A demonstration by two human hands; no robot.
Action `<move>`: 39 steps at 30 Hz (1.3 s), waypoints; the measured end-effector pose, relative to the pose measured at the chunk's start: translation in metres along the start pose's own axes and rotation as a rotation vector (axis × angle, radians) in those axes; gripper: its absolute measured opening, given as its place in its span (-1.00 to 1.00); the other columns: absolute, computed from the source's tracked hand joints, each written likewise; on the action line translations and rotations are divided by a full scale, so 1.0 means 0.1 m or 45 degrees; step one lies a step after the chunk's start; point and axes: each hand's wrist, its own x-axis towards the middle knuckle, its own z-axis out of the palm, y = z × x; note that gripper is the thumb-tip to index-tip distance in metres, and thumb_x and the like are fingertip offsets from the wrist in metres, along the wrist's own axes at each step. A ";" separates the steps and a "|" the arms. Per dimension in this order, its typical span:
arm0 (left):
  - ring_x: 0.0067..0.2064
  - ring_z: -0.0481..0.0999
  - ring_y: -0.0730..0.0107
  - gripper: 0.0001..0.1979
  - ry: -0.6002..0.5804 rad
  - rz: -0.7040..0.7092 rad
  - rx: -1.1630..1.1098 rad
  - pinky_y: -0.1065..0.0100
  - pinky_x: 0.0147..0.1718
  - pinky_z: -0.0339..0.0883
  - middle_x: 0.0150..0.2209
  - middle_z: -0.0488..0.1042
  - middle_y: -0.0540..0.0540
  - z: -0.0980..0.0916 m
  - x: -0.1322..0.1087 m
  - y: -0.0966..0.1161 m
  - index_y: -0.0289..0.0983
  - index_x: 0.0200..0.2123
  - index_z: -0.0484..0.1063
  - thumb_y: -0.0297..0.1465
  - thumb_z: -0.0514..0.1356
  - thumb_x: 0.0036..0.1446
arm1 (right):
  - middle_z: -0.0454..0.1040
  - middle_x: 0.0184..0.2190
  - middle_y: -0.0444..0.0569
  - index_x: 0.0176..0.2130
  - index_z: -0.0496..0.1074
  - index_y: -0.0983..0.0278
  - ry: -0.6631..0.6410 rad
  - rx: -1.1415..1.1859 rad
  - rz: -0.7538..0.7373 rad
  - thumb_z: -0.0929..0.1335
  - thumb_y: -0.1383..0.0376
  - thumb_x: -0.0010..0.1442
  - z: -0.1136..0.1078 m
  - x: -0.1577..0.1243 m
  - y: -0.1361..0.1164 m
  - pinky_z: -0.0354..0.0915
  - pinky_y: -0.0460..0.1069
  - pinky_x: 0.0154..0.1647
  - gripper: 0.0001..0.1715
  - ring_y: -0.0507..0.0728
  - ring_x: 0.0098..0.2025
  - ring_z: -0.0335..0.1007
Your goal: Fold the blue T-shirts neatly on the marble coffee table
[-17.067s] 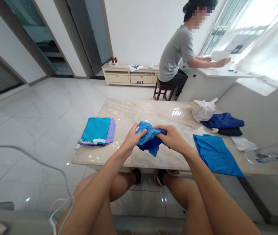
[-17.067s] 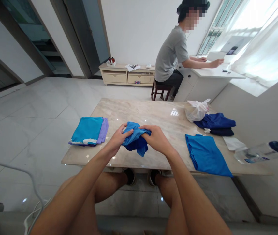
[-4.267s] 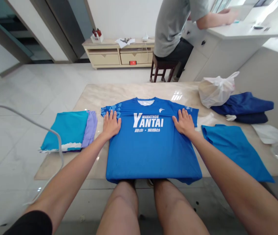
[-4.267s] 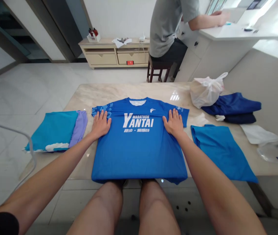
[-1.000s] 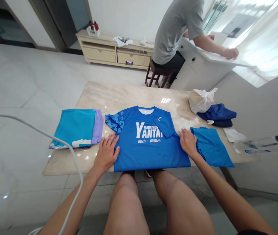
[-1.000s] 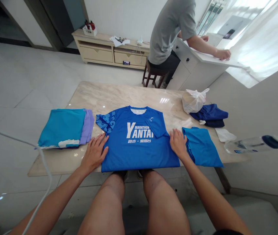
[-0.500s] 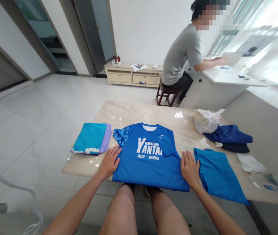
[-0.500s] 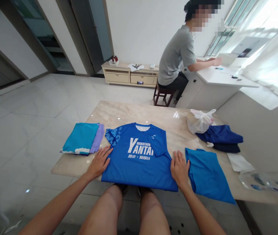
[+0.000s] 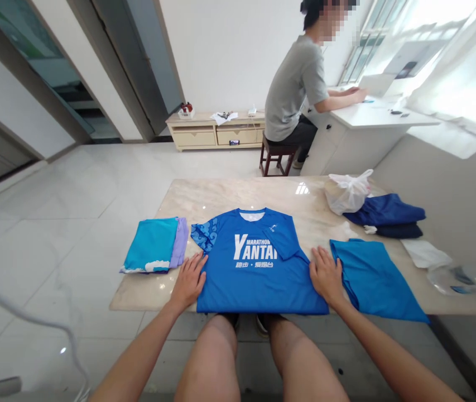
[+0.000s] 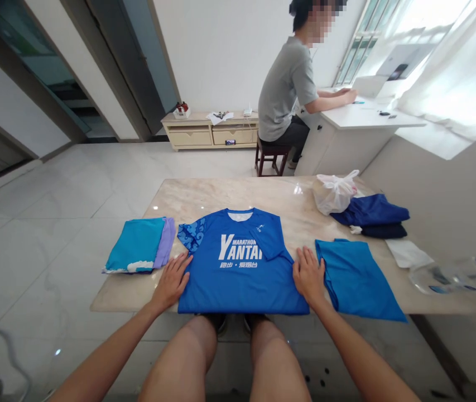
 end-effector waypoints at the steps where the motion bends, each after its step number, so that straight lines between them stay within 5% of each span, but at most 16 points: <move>1: 0.57 0.24 0.03 -0.41 0.004 -0.003 -0.013 -0.17 0.55 0.08 0.55 0.28 -0.19 0.01 0.01 0.00 -0.18 0.54 0.30 -0.28 -0.05 0.54 | 0.31 0.52 0.23 0.45 0.40 0.33 -0.004 -0.026 0.003 0.12 0.25 0.54 -0.01 0.01 -0.01 -0.08 0.44 0.58 -0.34 0.31 0.55 0.17; 7: 0.57 0.23 0.00 -0.41 0.030 -0.011 -0.095 -0.17 0.56 0.05 0.54 0.30 -0.22 0.01 0.04 0.03 -0.21 0.51 0.33 -0.25 -0.05 0.53 | 0.21 0.54 0.40 0.50 0.28 0.52 -0.050 -0.117 -0.074 0.11 0.25 0.53 -0.02 0.03 -0.07 0.00 0.29 0.58 -0.27 0.36 0.59 0.12; 12: 0.57 0.25 0.01 -0.41 0.031 -0.042 -0.116 -0.16 0.56 0.06 0.54 0.31 -0.20 -0.01 0.05 0.06 -0.20 0.50 0.36 -0.28 -0.04 0.51 | 0.11 0.57 0.47 0.54 0.18 0.62 -0.118 -0.044 0.051 0.06 0.13 0.55 0.03 0.01 -0.15 -0.05 0.31 0.60 -0.16 0.43 0.63 0.00; 21: 0.54 0.31 0.07 -0.43 0.136 0.034 -0.023 -0.14 0.54 0.12 0.52 0.35 -0.16 0.16 0.01 -0.09 -0.12 0.51 0.35 -0.29 -0.04 0.53 | 0.27 0.51 0.39 0.45 0.36 0.53 0.106 0.020 0.005 0.08 0.10 0.54 0.33 -0.01 0.01 -0.01 0.25 0.59 -0.21 0.39 0.57 0.14; 39: 0.52 0.33 0.02 -0.39 0.051 -0.001 0.025 -0.15 0.52 0.15 0.50 0.38 -0.21 -0.01 0.03 -0.03 -0.16 0.47 0.40 -0.25 -0.12 0.51 | 0.24 0.53 0.39 0.45 0.36 0.57 0.040 0.158 0.119 0.06 0.11 0.55 0.05 -0.02 -0.27 -0.06 0.29 0.61 -0.18 0.41 0.60 0.07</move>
